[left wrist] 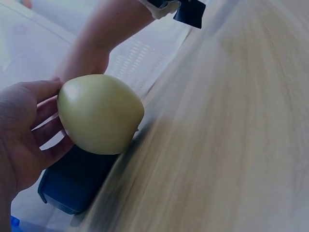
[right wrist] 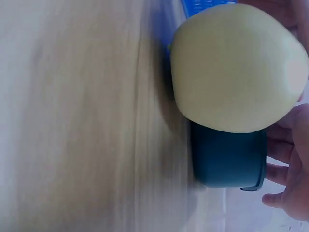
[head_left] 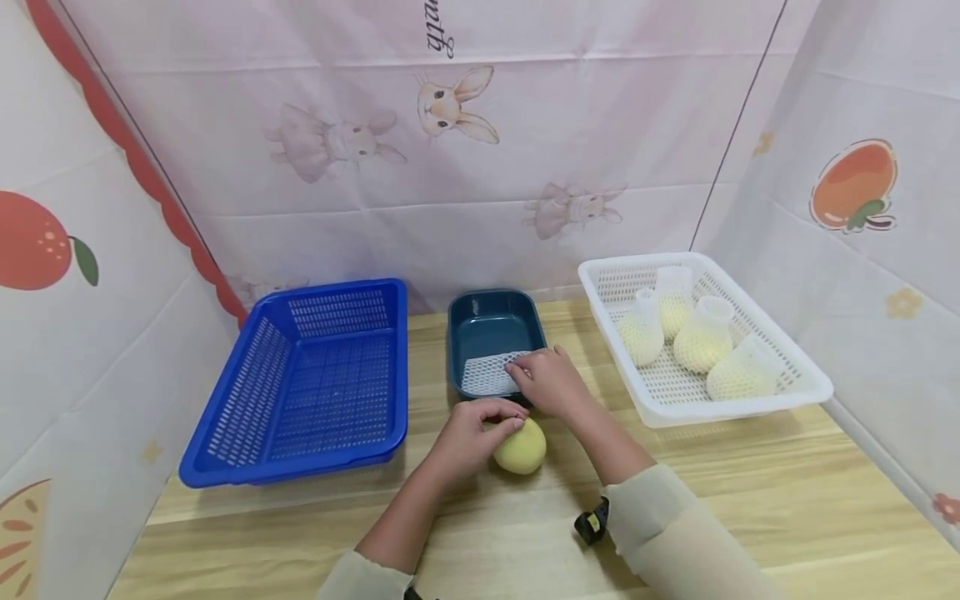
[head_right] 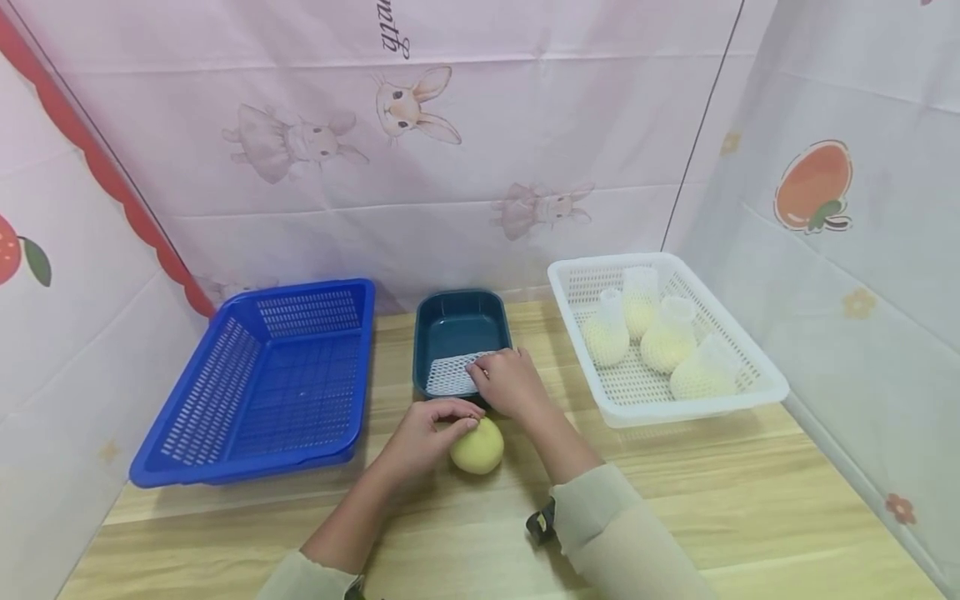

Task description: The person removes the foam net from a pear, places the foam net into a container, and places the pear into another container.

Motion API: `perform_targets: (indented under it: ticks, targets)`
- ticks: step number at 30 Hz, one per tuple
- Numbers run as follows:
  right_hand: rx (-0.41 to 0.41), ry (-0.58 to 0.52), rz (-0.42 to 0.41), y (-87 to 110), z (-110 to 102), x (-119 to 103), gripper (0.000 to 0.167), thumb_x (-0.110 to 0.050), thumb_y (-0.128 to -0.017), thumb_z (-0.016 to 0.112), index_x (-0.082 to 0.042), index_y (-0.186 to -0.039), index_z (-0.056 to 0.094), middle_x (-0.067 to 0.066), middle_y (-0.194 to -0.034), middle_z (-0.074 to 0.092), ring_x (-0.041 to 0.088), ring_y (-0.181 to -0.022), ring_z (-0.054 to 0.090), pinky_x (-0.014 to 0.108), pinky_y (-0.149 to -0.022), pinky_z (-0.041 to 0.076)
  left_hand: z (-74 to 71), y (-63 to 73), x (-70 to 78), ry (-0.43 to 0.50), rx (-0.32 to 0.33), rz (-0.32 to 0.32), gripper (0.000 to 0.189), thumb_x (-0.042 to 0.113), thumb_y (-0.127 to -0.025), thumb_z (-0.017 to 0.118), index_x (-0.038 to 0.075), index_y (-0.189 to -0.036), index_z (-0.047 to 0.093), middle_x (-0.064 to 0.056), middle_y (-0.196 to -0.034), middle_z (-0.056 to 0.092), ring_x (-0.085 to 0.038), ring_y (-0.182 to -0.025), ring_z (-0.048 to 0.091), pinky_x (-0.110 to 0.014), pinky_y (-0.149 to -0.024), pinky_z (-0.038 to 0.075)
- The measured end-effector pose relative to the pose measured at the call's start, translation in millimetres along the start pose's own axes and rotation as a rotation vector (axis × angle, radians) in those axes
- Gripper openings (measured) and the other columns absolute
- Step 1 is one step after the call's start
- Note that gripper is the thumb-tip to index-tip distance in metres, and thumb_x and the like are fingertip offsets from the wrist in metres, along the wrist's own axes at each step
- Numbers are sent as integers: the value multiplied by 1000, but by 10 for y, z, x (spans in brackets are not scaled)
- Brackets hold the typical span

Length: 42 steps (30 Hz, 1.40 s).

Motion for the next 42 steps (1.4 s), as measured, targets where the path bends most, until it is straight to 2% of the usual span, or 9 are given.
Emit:
perform_targets:
  ticks: [3,7,11,17,21,26,31,37,42]
  targets:
    - [28,-46,-7,44,-61,-42,31,-33,-100,54,-12,-103,77,5,-105,75,27,-108,67,63,-112,28,-45,1,15,20,30,8,12,23,-94,68,18,-101,77,12,-102,73,-6,-103,66,-25,-90,54]
    - [70,-171,-21,129,-162,-106,31,-35,-99,56,-12,-102,77,4,-105,75,26,-105,66,53,-105,42,-139,11,71,57,93,32,11,23,-94,68,20,-100,77,12,-101,73,-6,-102,66,-24,-88,54]
    - [98,-356,15,246,-243,-141,35,-41,-99,55,-14,-105,76,2,-109,74,24,-106,65,44,-93,52,-259,38,169,81,174,84,10,21,-93,69,18,-98,76,7,-100,74,-9,-99,67,-25,-84,56]
    - [107,-600,15,385,-259,-232,37,-42,-101,51,-14,-110,74,-2,-108,73,17,-107,67,40,-94,53,-408,90,256,131,246,86,12,23,-92,70,17,-100,76,3,-99,73,-13,-94,66,-25,-80,56]
    - [76,-714,16,434,-199,-272,38,-43,-102,50,-15,-117,71,-2,-115,71,15,-114,64,41,-98,51,-491,110,293,134,287,67,12,24,-92,70,18,-100,77,3,-99,73,-12,-95,66,-25,-82,56]
    - [6,-758,-12,452,-111,-330,38,-41,-103,49,-17,-128,64,0,-128,66,18,-122,59,43,-102,48,-579,123,335,123,331,95,10,20,-92,70,15,-98,77,1,-98,74,-13,-96,67,-29,-84,56]
    - [-61,-773,-65,459,-41,-395,41,-41,-101,53,-21,-136,57,-2,-134,61,16,-119,59,36,-97,51,-625,119,342,114,342,123,11,22,-93,68,16,-98,76,1,-98,74,-13,-93,67,-33,-80,57]
    - [-122,-820,-96,475,-5,-463,49,-42,-95,63,-28,-141,51,-5,-134,58,16,-111,59,30,-89,54,-702,141,369,90,373,123,12,26,-94,68,19,-97,76,3,-98,74,-14,-91,67,-32,-78,57]
    - [-173,-888,-88,486,48,-502,63,-37,-88,74,-33,-143,45,-4,-136,54,17,-110,59,33,-89,54,-766,163,386,69,408,130,12,25,-93,69,17,-96,77,2,-99,74,-14,-92,68,-28,-80,57]
Point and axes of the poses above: each hand's wrist, its own y-axis away from the middle knuckle, its own z-axis out of the palm, x = y × z, the point moved 8 cm from there along -y, towards the middle knuckle
